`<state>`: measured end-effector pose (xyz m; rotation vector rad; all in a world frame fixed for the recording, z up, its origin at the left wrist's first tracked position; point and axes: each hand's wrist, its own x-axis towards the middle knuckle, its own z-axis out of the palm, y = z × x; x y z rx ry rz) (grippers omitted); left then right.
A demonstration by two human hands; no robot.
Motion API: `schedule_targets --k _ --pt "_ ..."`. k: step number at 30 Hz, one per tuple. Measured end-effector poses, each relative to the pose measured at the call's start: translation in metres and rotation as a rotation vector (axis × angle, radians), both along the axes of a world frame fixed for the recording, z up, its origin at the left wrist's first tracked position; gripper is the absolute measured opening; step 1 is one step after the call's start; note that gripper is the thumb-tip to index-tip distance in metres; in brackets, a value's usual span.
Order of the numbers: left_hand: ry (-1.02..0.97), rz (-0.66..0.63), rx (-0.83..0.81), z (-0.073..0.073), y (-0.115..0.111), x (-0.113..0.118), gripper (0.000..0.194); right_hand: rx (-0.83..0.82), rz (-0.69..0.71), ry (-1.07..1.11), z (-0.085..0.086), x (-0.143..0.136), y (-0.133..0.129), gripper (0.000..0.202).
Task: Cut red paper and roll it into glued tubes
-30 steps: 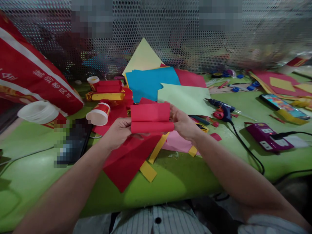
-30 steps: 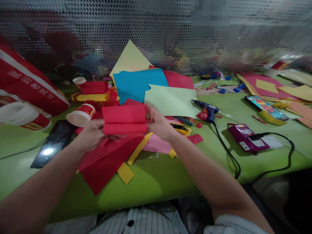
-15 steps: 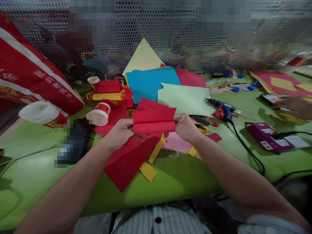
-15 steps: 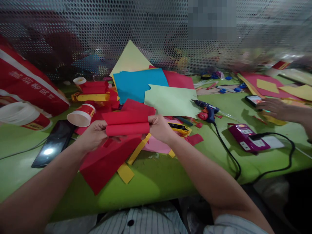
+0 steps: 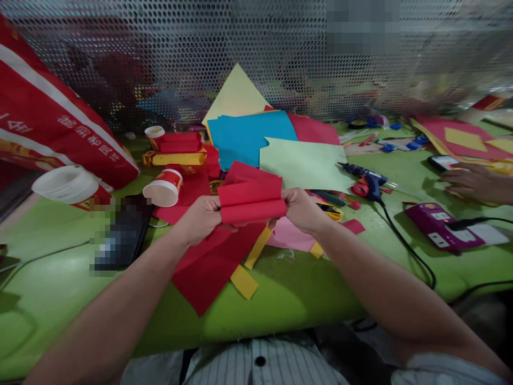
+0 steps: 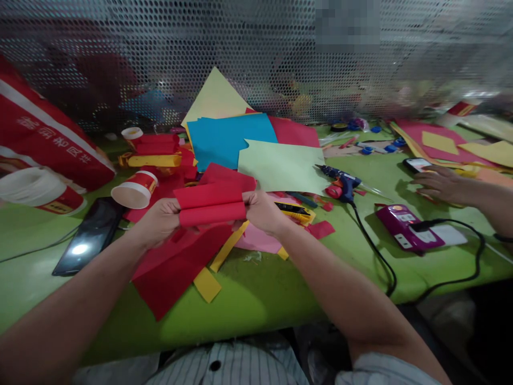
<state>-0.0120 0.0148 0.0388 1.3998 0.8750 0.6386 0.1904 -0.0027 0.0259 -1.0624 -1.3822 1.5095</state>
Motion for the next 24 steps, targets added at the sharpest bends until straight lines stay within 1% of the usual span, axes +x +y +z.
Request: schedule_targets --k 5,15,24 --pt "0.006 -0.006 -0.031 0.0001 0.0010 0.0000 0.021 0.002 -0.016 0.015 -0.0016 -0.0008 0.0005 0.019" --pt "-0.001 0.029 -0.025 -0.0002 -0.0010 0.0019 0.024 -0.047 -0.041 0.013 -0.0056 -0.0014 0.0012 0.019" --pt "-0.008 0.030 -0.037 -0.0012 -0.0012 0.0023 0.026 -0.060 -0.070 -0.013 -0.0035 -0.0031 0.0011 0.018"
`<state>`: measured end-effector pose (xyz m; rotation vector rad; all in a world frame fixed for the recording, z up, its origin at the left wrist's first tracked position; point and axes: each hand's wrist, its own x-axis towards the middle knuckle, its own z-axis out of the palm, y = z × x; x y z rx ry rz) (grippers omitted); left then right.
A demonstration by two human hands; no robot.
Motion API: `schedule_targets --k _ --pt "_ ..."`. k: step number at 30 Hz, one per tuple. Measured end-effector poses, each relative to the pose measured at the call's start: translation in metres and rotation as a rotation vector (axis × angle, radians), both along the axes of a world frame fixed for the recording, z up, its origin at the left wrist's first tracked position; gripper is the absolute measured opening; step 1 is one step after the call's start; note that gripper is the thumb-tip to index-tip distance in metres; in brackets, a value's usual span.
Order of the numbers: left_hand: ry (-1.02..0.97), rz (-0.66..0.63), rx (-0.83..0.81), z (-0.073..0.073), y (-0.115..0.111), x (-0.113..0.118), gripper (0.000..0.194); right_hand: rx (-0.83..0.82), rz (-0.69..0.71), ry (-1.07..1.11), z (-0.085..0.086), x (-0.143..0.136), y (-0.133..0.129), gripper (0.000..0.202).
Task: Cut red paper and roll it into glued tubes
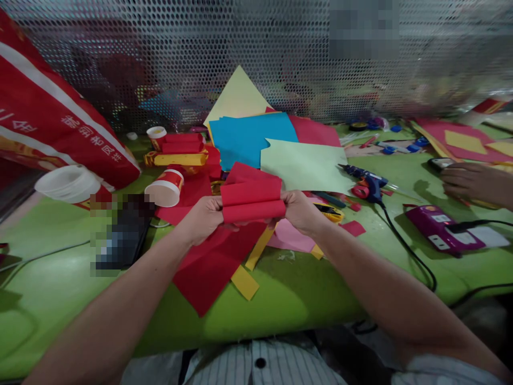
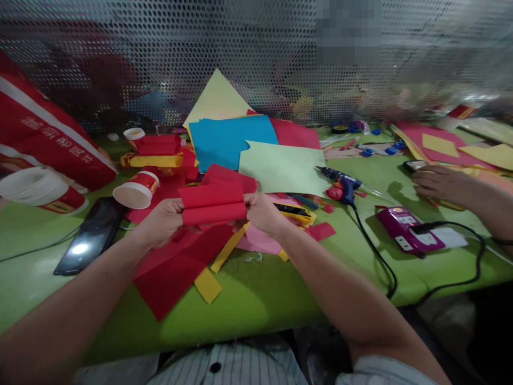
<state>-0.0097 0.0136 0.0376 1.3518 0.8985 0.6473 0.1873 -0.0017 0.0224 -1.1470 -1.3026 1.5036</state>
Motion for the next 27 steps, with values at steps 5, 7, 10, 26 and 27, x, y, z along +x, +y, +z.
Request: schedule_targets --k 5,7,10,26,27 --pt "0.018 0.006 -0.013 -0.001 0.001 0.000 0.026 -0.030 0.002 0.005 -0.001 0.000 0.000 0.018" --pt "0.019 0.012 -0.018 0.000 0.001 0.001 0.027 0.000 0.019 0.025 -0.002 0.000 0.001 0.019" --pt "-0.002 0.028 -0.040 0.002 0.001 0.000 0.030 0.083 0.060 0.070 -0.004 0.001 0.002 0.021" --pt "0.064 0.359 0.296 -0.001 0.000 0.003 0.038 0.066 0.007 0.130 -0.010 0.005 0.000 0.068" --pt "0.113 0.406 0.345 -0.002 -0.001 0.002 0.044 0.079 0.013 0.155 -0.011 0.005 0.000 0.073"
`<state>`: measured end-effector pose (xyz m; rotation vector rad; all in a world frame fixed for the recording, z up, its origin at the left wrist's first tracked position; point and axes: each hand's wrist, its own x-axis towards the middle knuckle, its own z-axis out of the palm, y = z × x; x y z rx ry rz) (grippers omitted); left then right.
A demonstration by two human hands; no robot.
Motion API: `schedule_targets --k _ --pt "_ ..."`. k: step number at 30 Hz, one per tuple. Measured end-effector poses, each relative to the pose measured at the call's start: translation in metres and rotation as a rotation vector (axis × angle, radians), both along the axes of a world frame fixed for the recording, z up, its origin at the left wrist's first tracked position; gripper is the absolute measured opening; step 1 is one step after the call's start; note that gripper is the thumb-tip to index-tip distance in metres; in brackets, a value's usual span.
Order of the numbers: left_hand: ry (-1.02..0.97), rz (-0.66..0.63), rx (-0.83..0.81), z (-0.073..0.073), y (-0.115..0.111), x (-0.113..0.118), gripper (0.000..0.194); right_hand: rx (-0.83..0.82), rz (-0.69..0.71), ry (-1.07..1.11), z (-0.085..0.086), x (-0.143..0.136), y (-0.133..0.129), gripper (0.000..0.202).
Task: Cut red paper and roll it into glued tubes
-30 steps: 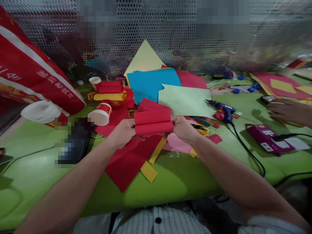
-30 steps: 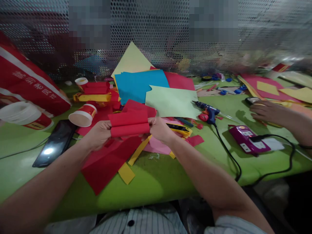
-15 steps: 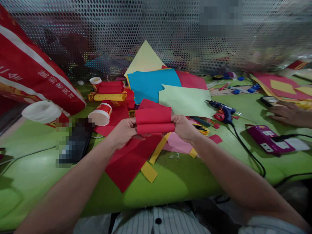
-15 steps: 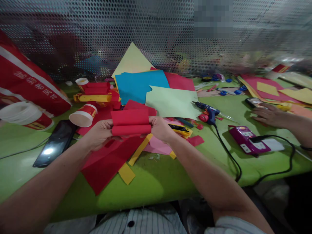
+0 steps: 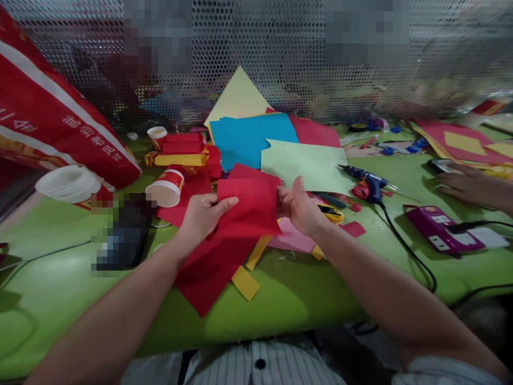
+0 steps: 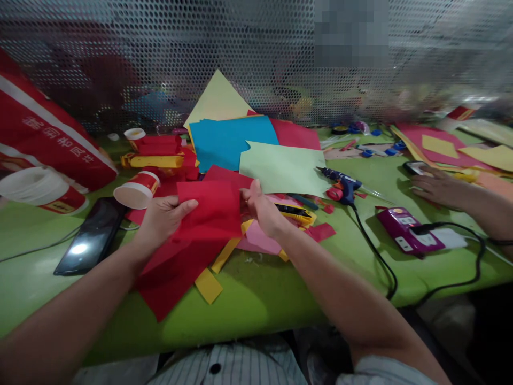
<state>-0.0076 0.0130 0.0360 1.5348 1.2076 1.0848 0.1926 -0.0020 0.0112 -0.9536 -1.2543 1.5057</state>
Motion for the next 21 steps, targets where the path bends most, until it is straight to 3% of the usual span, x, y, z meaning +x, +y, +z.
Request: schedule_targets --k 3,6,11,17,21 --pt "0.058 0.094 0.033 -0.002 0.000 -0.001 0.051 0.074 0.043 0.031 -0.001 -0.001 -0.002 0.081" --pt "-0.129 0.068 -0.088 -0.007 0.001 0.000 0.041 0.153 0.060 0.027 -0.002 -0.001 -0.002 0.082" --pt "-0.496 -0.027 -0.313 -0.010 0.006 0.000 0.028 0.250 -0.012 -0.090 -0.008 0.009 0.007 0.054" --pt "-0.573 -0.040 -0.376 -0.006 0.007 -0.001 0.022 0.531 0.110 -0.291 -0.003 0.012 0.010 0.023" --pt "-0.541 -0.122 -0.352 -0.002 -0.001 0.005 0.026 0.509 -0.064 -0.200 0.000 0.002 0.003 0.025"
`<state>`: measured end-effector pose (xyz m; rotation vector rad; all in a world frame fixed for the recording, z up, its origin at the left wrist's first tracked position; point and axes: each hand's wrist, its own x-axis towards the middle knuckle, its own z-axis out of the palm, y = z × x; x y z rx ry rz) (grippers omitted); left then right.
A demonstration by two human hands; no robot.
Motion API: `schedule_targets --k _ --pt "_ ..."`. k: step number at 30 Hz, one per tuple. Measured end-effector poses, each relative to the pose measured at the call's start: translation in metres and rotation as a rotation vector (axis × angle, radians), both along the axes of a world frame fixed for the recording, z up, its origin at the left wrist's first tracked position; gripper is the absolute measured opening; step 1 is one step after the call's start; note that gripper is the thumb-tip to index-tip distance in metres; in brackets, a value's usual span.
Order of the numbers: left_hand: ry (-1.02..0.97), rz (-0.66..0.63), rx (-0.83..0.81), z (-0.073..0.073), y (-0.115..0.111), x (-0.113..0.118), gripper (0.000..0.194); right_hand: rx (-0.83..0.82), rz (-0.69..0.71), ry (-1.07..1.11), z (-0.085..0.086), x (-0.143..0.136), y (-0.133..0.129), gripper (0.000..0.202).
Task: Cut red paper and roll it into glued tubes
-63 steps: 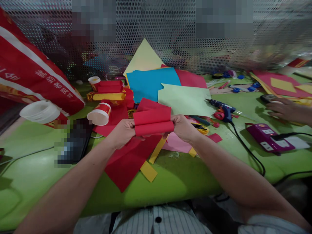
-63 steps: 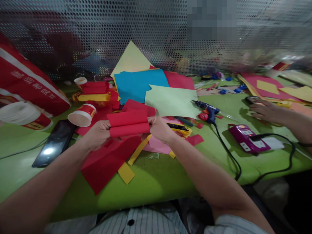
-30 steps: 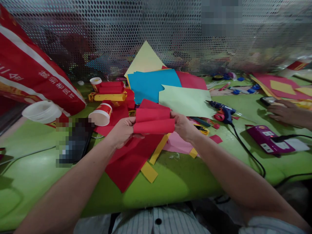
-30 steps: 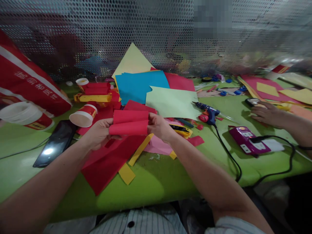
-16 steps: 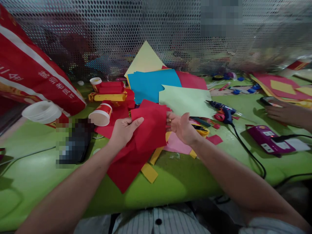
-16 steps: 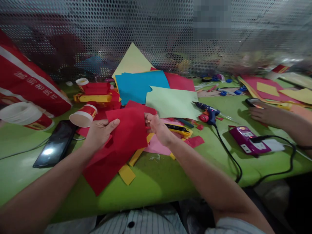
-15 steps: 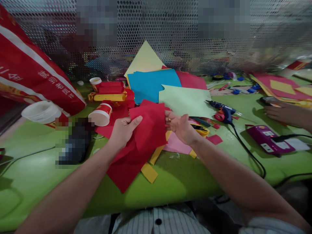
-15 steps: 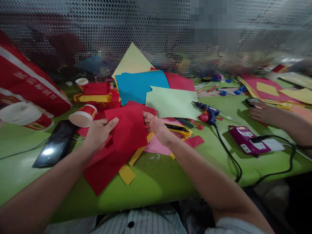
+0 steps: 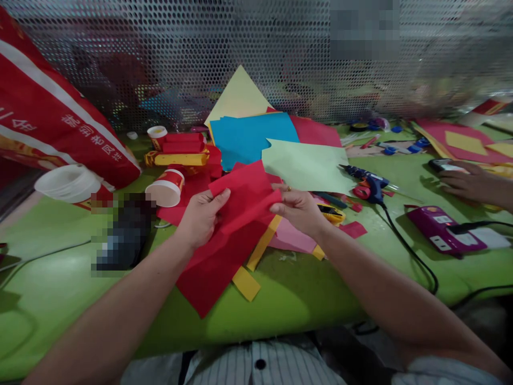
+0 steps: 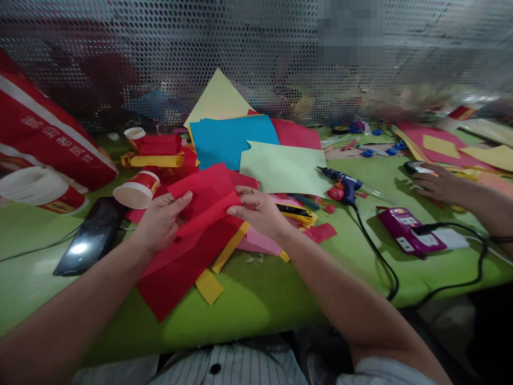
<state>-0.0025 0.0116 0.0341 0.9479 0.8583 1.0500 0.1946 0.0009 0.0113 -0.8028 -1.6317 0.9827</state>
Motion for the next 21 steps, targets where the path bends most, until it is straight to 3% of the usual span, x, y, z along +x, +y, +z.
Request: schedule_targets --k 4,8,12,16,21 --pt "0.041 -0.104 0.060 -0.001 -0.007 0.006 0.023 -0.122 -0.317 -0.025 -0.002 -0.003 -0.002 0.044" --pt "0.080 -0.094 0.039 -0.008 -0.005 0.006 0.031 -0.141 -0.477 -0.146 -0.002 -0.001 -0.002 0.053" --pt "0.099 -0.144 0.053 -0.007 -0.008 0.005 0.054 -0.080 -0.542 -0.267 0.001 -0.001 -0.005 0.055" --pt "0.352 -0.140 0.149 0.000 -0.017 0.005 0.034 -0.076 -0.556 -0.282 0.002 -0.004 -0.007 0.053" --pt "0.424 -0.104 0.178 0.001 -0.018 0.003 0.026 -0.173 -0.456 0.077 0.005 -0.007 -0.008 0.048"
